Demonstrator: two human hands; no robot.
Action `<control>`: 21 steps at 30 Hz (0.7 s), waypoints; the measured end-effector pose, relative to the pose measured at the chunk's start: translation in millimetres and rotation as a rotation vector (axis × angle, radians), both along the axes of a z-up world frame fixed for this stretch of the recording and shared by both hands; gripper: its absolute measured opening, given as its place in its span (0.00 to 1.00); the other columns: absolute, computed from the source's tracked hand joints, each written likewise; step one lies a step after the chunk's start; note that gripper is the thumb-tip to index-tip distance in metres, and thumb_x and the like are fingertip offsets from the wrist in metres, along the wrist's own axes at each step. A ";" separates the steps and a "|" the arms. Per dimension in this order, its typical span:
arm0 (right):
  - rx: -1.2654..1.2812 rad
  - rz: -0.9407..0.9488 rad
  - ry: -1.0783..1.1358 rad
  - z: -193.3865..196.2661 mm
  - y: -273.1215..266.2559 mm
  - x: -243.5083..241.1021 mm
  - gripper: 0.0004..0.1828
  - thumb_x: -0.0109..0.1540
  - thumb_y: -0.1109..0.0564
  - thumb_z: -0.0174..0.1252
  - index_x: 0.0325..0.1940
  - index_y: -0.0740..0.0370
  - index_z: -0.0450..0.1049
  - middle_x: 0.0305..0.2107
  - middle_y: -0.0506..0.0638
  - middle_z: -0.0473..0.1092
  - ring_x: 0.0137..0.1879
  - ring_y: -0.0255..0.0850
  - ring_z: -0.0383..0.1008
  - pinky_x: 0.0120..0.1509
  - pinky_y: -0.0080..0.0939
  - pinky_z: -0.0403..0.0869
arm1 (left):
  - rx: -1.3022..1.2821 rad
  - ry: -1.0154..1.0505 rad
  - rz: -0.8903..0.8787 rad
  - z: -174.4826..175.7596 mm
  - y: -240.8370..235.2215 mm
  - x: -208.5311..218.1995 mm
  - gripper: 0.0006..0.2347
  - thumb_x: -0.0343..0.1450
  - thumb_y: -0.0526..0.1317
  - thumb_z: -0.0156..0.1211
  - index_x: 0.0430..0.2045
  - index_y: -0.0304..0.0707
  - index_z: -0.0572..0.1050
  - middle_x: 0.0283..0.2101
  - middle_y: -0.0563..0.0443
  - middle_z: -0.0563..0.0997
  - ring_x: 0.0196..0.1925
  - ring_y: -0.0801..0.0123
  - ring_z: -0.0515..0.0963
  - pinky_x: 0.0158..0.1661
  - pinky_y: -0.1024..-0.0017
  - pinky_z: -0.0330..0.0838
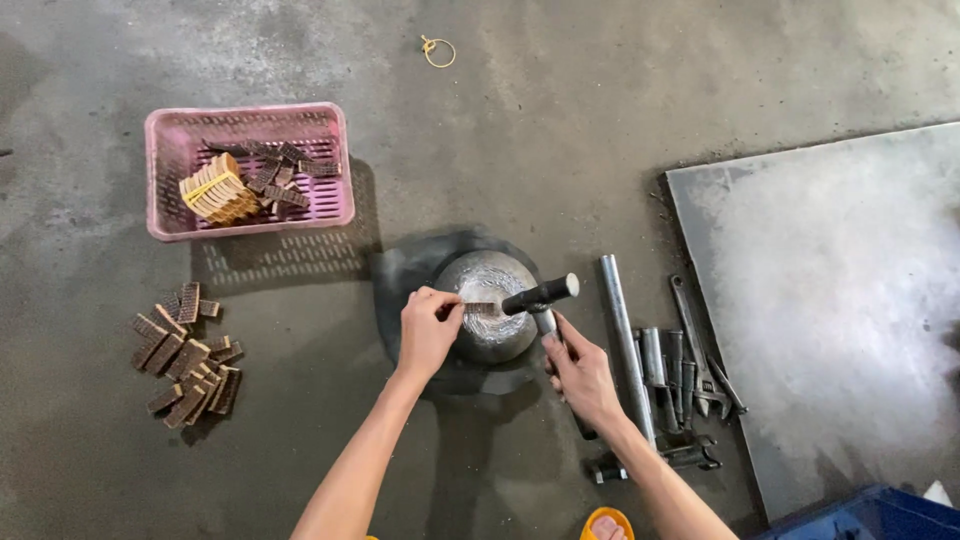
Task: Hammering small metal parts on an anvil to shape or flatten them
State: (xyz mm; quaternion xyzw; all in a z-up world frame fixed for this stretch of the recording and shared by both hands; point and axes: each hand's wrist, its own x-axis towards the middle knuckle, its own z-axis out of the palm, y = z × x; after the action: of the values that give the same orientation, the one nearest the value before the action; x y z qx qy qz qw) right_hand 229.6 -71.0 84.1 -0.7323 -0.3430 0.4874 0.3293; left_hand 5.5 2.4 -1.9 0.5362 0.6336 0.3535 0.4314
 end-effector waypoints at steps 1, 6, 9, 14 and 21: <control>0.028 0.027 -0.030 -0.2 -0.4 -2.7 0.25 0.66 0.52 0.58 0.67 0.56 0.71 0.16 0.57 0.71 0.16 0.38 0.69 0.10 0.34 0.68 | 0.159 0.155 -0.081 0.8 1.2 0.1 0.04 0.66 0.39 0.69 0.32 0.47 0.85 0.34 0.57 0.79 0.43 0.68 0.80 0.44 0.69 0.79; 0.305 0.307 -0.353 9.5 4.7 -14.9 0.26 0.63 0.55 0.62 0.66 0.53 0.74 0.24 0.60 0.78 0.26 0.46 0.77 0.27 0.48 0.73 | 0.344 0.215 -0.280 12.2 -1.3 -8.0 0.09 0.66 0.35 0.69 0.38 0.37 0.82 0.39 0.54 0.74 0.47 0.64 0.76 0.48 0.69 0.77; 0.502 0.370 -0.425 19.7 5.4 -23.8 0.26 0.62 0.58 0.63 0.66 0.58 0.73 0.34 0.62 0.80 0.35 0.51 0.82 0.35 0.49 0.77 | 0.444 0.258 -0.319 12.9 -0.9 -8.9 0.07 0.66 0.34 0.69 0.35 0.36 0.81 0.37 0.54 0.73 0.45 0.63 0.76 0.47 0.70 0.77; 0.588 0.392 -0.520 18.0 5.3 -32.3 0.25 0.62 0.58 0.63 0.64 0.61 0.74 0.31 0.57 0.78 0.35 0.51 0.81 0.35 0.48 0.78 | 0.447 0.212 -0.337 16.8 1.0 -10.5 0.06 0.67 0.34 0.67 0.35 0.33 0.80 0.37 0.51 0.72 0.44 0.60 0.76 0.46 0.68 0.78; 0.527 0.516 -0.523 35.7 18.5 -29.6 0.25 0.62 0.57 0.60 0.65 0.60 0.73 0.31 0.60 0.78 0.37 0.56 0.81 0.38 0.53 0.77 | 0.565 0.320 -0.316 8.1 4.7 -6.5 0.06 0.63 0.33 0.68 0.31 0.38 0.78 0.33 0.54 0.70 0.39 0.63 0.76 0.41 0.71 0.78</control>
State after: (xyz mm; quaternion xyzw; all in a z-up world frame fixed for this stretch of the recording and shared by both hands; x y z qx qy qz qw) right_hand 200.1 -52.5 119.8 -0.6125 -0.6984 0.2484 0.2745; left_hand -1.0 7.1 6.2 0.7742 0.4796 0.3551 0.2108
